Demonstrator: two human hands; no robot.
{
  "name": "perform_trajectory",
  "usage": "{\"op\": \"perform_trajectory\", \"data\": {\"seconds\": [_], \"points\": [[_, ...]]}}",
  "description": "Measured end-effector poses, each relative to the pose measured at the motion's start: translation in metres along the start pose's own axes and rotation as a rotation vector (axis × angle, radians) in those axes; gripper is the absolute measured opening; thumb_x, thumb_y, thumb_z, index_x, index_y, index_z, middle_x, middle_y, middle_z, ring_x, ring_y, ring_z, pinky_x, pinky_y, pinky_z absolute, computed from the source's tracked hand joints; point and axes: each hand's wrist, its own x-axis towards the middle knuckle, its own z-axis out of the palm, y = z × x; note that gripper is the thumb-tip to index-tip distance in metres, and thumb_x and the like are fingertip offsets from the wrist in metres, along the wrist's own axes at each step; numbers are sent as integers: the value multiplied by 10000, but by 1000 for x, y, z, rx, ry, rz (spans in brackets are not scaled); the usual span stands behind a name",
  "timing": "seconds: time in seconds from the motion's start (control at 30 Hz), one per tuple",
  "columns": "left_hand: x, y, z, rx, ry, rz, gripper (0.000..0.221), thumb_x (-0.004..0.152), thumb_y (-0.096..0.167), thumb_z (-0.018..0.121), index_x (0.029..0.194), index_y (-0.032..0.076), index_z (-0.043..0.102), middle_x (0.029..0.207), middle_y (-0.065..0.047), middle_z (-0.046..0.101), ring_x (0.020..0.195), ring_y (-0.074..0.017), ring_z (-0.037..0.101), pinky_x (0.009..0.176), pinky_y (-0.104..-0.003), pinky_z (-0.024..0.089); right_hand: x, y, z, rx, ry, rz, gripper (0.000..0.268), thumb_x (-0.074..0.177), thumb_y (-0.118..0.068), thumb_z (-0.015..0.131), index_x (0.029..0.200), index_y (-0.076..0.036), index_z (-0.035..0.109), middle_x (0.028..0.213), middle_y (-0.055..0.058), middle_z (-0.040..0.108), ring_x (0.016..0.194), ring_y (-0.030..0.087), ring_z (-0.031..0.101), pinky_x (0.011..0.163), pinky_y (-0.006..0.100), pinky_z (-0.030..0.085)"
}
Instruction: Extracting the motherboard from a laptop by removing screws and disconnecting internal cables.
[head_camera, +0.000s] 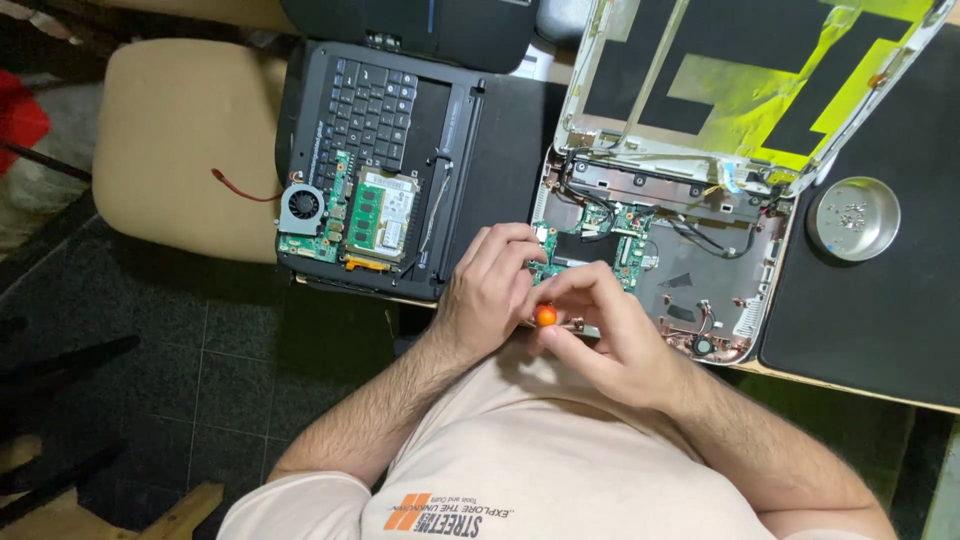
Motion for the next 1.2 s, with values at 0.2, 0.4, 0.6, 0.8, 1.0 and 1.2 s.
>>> {"op": "perform_trajectory", "data": {"seconds": [0.2, 0.4, 0.6, 0.8, 1.0, 1.2], "points": [[3, 6, 0, 23, 32, -5, 240, 1103, -84, 618, 1201, 104, 731, 1198, -83, 682, 1098, -382, 778, 996, -514, 683, 7, -14, -3, 38, 35, 30, 130, 1081, -110, 889, 1166, -38, 824, 1360, 154, 735, 703, 134, 815, 723, 406, 761], [2, 5, 2, 17, 20, -33, 249, 1103, -90, 606, 1198, 107, 725, 1210, -78, 673, 1113, -375, 770, 1009, -507, 676, -6, 12, -4, 246, 65, 94, 310, 1200, -96, 670, 1467, 50, 729, 1269, 182, 745, 782, 154, 792, 742, 368, 690], [2, 5, 3, 40, 32, -20, 230, 1107, -77, 598, 1178, 107, 715, 1193, -75, 663, 1094, -377, 766, 1002, -510, 680, 7, -12, -11, -11, -1, 46, 131, 1095, -102, 865, 1215, -49, 865, 1369, 145, 791, 782, 124, 782, 772, 350, 718], [2, 5, 2, 30, 8, -34, 201, 1120, -66, 621, 1185, 95, 722, 1219, -91, 668, 1106, -388, 769, 997, -523, 677, 0, 1, -6, 192, -39, 148, 467, 1104, -161, 863, 1495, 1, 664, 1291, 172, 788, 988, 184, 737, 879, 389, 644], [-1, 2, 5, 28, 0, -40, 208, 1137, -48, 603, 1196, 116, 717, 1230, -80, 662, 1122, -380, 765, 1010, -514, 675, 9, -11, -11, 34, -66, 80, 205, 1117, -203, 859, 1231, -32, 864, 1323, 149, 739, 812, 134, 763, 755, 346, 705], [1, 5, 3, 25, 7, -48, 250, 1102, -84, 609, 1198, 112, 729, 1237, -79, 662, 1119, -379, 763, 1004, -513, 673, 0, 3, -6, 219, -28, 146, 443, 1105, -261, 862, 1406, -2, 665, 1349, 214, 783, 1044, 199, 733, 916, 416, 634]]}}
